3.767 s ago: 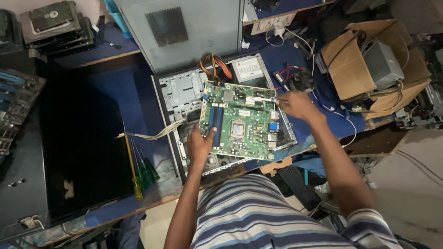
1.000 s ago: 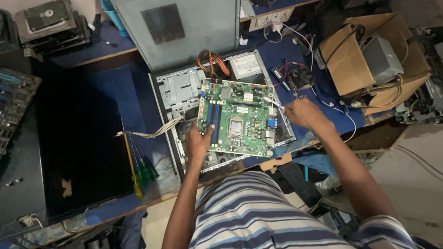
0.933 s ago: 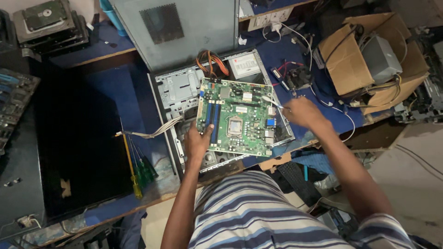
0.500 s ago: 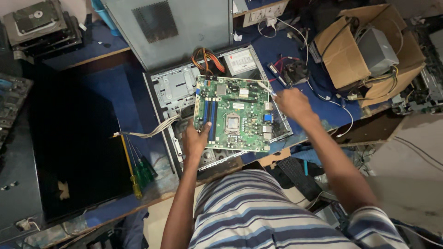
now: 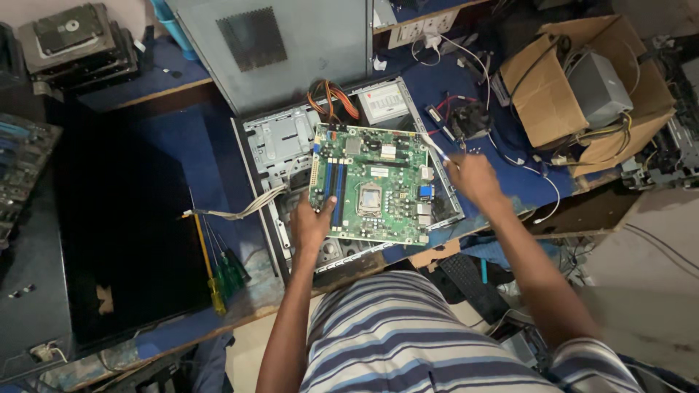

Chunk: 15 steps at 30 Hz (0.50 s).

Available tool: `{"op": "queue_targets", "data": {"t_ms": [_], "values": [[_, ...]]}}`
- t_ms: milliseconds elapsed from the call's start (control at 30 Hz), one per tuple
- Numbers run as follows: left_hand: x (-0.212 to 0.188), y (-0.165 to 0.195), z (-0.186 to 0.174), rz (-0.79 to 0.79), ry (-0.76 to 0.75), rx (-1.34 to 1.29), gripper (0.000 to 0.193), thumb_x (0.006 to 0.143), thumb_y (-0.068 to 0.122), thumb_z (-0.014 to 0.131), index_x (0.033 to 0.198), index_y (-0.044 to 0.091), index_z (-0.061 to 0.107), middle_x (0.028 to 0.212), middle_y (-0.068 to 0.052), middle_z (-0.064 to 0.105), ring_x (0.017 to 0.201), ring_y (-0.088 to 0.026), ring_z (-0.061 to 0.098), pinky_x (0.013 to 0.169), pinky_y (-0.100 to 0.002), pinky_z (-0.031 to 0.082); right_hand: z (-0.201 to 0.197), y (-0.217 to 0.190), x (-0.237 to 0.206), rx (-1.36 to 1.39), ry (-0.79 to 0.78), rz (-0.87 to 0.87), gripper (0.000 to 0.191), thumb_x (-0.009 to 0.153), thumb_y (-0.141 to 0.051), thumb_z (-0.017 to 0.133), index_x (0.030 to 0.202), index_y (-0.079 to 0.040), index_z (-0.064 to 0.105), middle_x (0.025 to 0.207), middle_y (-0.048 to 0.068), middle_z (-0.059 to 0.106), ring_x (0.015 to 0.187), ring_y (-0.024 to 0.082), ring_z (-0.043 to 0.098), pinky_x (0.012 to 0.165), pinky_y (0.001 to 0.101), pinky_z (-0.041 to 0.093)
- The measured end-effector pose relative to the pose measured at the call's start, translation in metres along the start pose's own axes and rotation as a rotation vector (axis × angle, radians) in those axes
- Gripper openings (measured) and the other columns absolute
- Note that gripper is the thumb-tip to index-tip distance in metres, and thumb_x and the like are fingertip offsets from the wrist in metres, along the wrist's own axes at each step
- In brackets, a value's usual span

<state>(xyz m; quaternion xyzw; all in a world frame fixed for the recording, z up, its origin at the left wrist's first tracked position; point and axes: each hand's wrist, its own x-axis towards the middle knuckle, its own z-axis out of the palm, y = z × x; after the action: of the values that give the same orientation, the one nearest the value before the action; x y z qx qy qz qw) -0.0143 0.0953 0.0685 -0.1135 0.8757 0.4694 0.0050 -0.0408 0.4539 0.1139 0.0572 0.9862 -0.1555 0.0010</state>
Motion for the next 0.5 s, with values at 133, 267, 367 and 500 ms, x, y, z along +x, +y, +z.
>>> {"op": "queue_targets", "data": {"t_ms": [133, 267, 367, 500], "values": [[0.004, 0.002, -0.002, 0.008, 0.0, 0.001, 0.05, 0.083, 0.035, 0.082, 0.123, 0.01, 0.066, 0.101, -0.018, 0.077, 0.096, -0.039, 0.073, 0.081, -0.049, 0.056, 0.005, -0.004, -0.006, -0.021, -0.051, 0.048, 0.029, 0.096, -0.031, 0.061, 0.111, -0.011, 0.076, 0.09, 0.031, 0.07, 0.086, 0.049, 0.069, 0.081, 0.0551, 0.057], [0.006, 0.002, 0.001, 0.008, 0.002, 0.02, 0.05, 0.083, 0.036, 0.083, 0.123, 0.01, 0.065, 0.101, -0.019, 0.076, 0.096, -0.04, 0.073, 0.081, -0.049, 0.056, 0.011, -0.013, 0.006, -0.017, -0.018, 0.052, 0.03, 0.098, -0.03, 0.062, 0.102, -0.004, 0.076, 0.094, 0.032, 0.069, 0.091, 0.05, 0.068, 0.085, 0.0564, 0.055], [0.007, 0.003, 0.002, -0.016, 0.001, 0.036, 0.05, 0.083, 0.036, 0.082, 0.122, 0.011, 0.066, 0.101, -0.018, 0.076, 0.095, -0.04, 0.073, 0.081, -0.049, 0.056, 0.01, -0.019, 0.021, -0.019, 0.007, 0.082, 0.033, 0.099, -0.03, 0.06, 0.1, -0.002, 0.076, 0.093, 0.033, 0.07, 0.093, 0.051, 0.069, 0.086, 0.0556, 0.056], [0.006, 0.004, 0.003, -0.022, 0.004, 0.021, 0.049, 0.082, 0.037, 0.082, 0.122, 0.012, 0.067, 0.101, -0.017, 0.077, 0.094, -0.038, 0.074, 0.08, -0.049, 0.057, 0.002, -0.025, 0.021, -0.047, -0.031, 0.067, 0.033, 0.099, -0.028, 0.057, 0.102, -0.001, 0.076, 0.094, 0.034, 0.07, 0.094, 0.051, 0.069, 0.088, 0.0553, 0.056]]}}
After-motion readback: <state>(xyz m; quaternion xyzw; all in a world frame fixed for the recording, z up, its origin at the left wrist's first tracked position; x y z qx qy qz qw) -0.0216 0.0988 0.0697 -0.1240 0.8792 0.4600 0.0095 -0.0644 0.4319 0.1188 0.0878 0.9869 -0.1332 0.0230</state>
